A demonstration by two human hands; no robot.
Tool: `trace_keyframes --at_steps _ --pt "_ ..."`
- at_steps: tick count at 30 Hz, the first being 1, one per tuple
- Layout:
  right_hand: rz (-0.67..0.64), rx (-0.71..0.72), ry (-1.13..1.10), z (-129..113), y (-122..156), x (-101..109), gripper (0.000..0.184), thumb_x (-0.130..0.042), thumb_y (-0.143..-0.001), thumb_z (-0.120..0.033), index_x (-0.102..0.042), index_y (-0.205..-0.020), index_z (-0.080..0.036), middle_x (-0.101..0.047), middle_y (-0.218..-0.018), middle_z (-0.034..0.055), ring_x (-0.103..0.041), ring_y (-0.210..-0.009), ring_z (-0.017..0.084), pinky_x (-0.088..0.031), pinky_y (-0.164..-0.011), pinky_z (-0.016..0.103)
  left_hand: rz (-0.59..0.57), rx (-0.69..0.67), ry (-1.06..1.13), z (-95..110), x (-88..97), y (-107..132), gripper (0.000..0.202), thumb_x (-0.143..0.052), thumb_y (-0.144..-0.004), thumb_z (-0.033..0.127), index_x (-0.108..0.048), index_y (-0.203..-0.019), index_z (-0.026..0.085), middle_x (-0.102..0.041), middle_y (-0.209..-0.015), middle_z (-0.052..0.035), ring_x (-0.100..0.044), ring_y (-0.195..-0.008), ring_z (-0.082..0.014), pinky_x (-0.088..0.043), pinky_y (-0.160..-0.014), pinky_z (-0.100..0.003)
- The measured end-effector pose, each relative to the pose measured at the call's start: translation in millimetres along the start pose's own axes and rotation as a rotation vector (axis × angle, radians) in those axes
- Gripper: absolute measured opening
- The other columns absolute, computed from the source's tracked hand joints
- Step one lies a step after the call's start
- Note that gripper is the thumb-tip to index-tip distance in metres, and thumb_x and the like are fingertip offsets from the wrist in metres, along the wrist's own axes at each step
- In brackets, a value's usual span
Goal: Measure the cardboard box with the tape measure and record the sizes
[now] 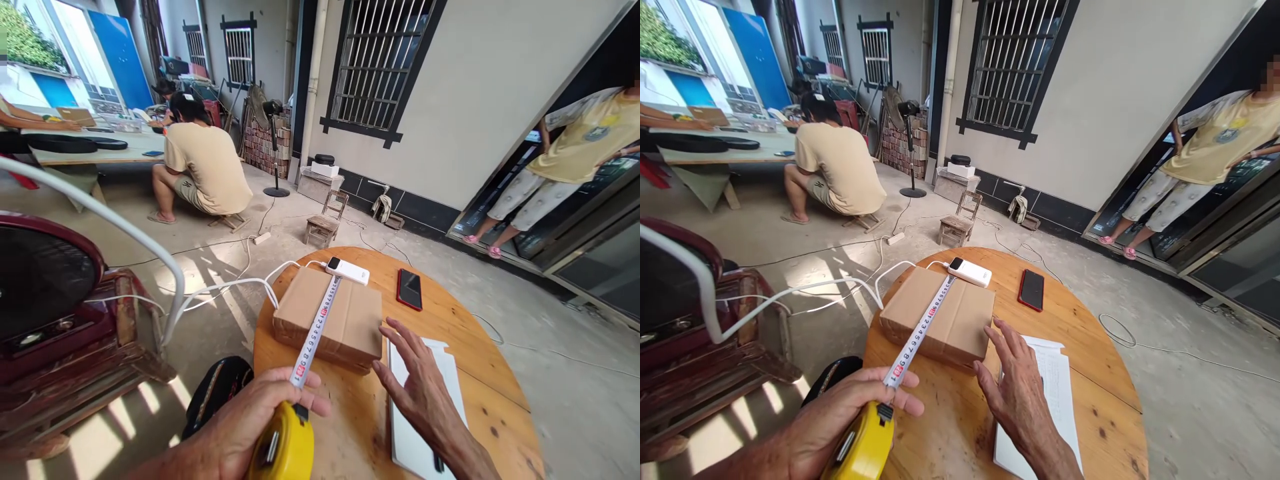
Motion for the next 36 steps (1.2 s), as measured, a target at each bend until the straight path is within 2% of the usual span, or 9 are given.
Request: trace_keyframes --at_steps 5,11,13,15,17,21,26,32,36 --pt "-0.010 -0.071 -0.036 6.4 7.9 -4.2 0.043 -0.049 -0.087 -0.037 -0.045 -0.129 -0.026 -0.042 -0.141 0.0091 -0.042 -0.127 0.028 -0.042 -0.098 0.050 -0.045 -0.104 -0.085 -2.0 5.2 -2.5 0.036 -0.053 -0.076 0.029 -0.060 -0.108 0.013 -0.073 -0.095 -0.0113 -0.054 -0.063 -0.0145 -0.040 -0.059 -0.025" --pt "-0.065 -0.316 -0.245 24.5 19.5 -18.4 0.059 -0.050 -0.086 -0.044 -0.033 -0.138 -0.024 -0.042 -0.142 0.0115 -0.043 -0.126 0.028 -0.042 -0.098 0.050 0.197 -0.503 -0.535 13.9 45.8 -1.4 0.033 -0.048 -0.084 0.035 -0.064 -0.109 0.021 -0.064 -0.117 -0.0075 -0.060 -0.072 -0.0171 -0.045 -0.068 -0.026" --pt "-0.115 -0.394 -0.365 29.9 21.5 -33.7 0.064 -0.051 -0.085 -0.046 -0.031 -0.140 -0.021 -0.045 -0.139 0.0144 -0.049 -0.122 0.029 -0.046 -0.094 0.049 0.240 -0.599 -0.572 19.7 60.9 -5.9 0.028 -0.049 -0.083 0.034 -0.067 -0.099 0.020 -0.054 -0.133 -0.0086 -0.062 -0.092 -0.0219 -0.045 -0.080 -0.027" --pt "-0.126 -0.405 -0.497 29.6 20.2 -48.8 0.066 -0.052 -0.083 -0.047 -0.032 -0.139 -0.018 -0.050 -0.134 0.0159 -0.052 -0.118 0.029 -0.048 -0.090 0.047 0.231 -0.653 -0.596 23.7 69.7 -14.5 0.024 -0.051 -0.082 0.032 -0.069 -0.090 0.019 -0.046 -0.141 -0.0076 -0.048 -0.121 -0.0253 -0.037 -0.097 -0.027" --pt "-0.131 -0.390 -0.624 24.1 17.8 -59.2 0.066 -0.052 -0.083 -0.047 -0.033 -0.138 -0.017 -0.055 -0.128 0.0153 -0.059 -0.109 0.027 -0.052 -0.084 0.043 0.188 -0.675 -0.606 26.4 70.8 -22.7 0.024 -0.049 -0.083 0.031 -0.070 -0.088 0.019 -0.049 -0.139 -0.0081 -0.037 -0.132 -0.0247 -0.031 -0.103 -0.027" --pt "-0.124 -0.453 -0.625 12.4 19.2 -49.3 0.058 -0.050 -0.085 -0.048 -0.039 -0.134 -0.019 -0.066 -0.108 0.0096 -0.067 -0.077 0.021 -0.055 -0.066 0.035 0.181 -0.689 -0.513 33.9 61.7 -14.2 0.024 -0.051 -0.081 0.032 -0.070 -0.085 0.019 -0.060 -0.123 -0.0095 -0.052 -0.114 -0.0265 -0.040 -0.090 -0.027" --pt "0.023 -0.523 -0.351 10.3 23.3 -0.4 0.053 -0.048 -0.084 -0.054 -0.050 -0.127 -0.022 -0.069 -0.102 0.0083 -0.065 -0.088 0.025 -0.054 -0.064 0.034 0.014 -0.455 -0.281 42.4 48.8 23.7 0.034 -0.052 -0.081 0.040 -0.065 -0.105 0.020 -0.065 -0.065 -0.0024 -0.058 -0.061 -0.0189 -0.045 -0.062 -0.027" --pt "0.039 -0.517 -0.244 4.9 19.9 2.4 0.053 -0.040 -0.087 -0.057 -0.050 -0.128 -0.024 -0.064 -0.112 0.0099 -0.062 -0.096 0.028 -0.054 -0.069 0.038 0.038 -0.345 -0.141 53.3 48.6 11.8 0.039 -0.056 -0.078 0.033 -0.057 -0.113 0.017 -0.060 -0.058 0.0019 -0.054 -0.052 -0.0140 -0.039 -0.051 -0.022" --pt "0.077 -0.386 -0.224 -3.4 23.6 -4.3 0.061 -0.045 -0.086 -0.054 -0.032 -0.140 -0.027 -0.039 -0.143 0.0096 -0.045 -0.123 0.032 -0.047 -0.089 0.049 0.066 -0.348 -0.176 48.7 56.3 4.8 0.042 -0.055 -0.079 0.032 -0.055 -0.118 0.015 -0.060 -0.060 0.0021 -0.054 -0.053 -0.0142 -0.039 -0.050 -0.023"
Point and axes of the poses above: each hand's wrist, its own y-axis away from the middle knuckle, its own x-axis out of the back of the hand, z = x × y, the point moved 4 cm from there along -y, towards the middle knuckle
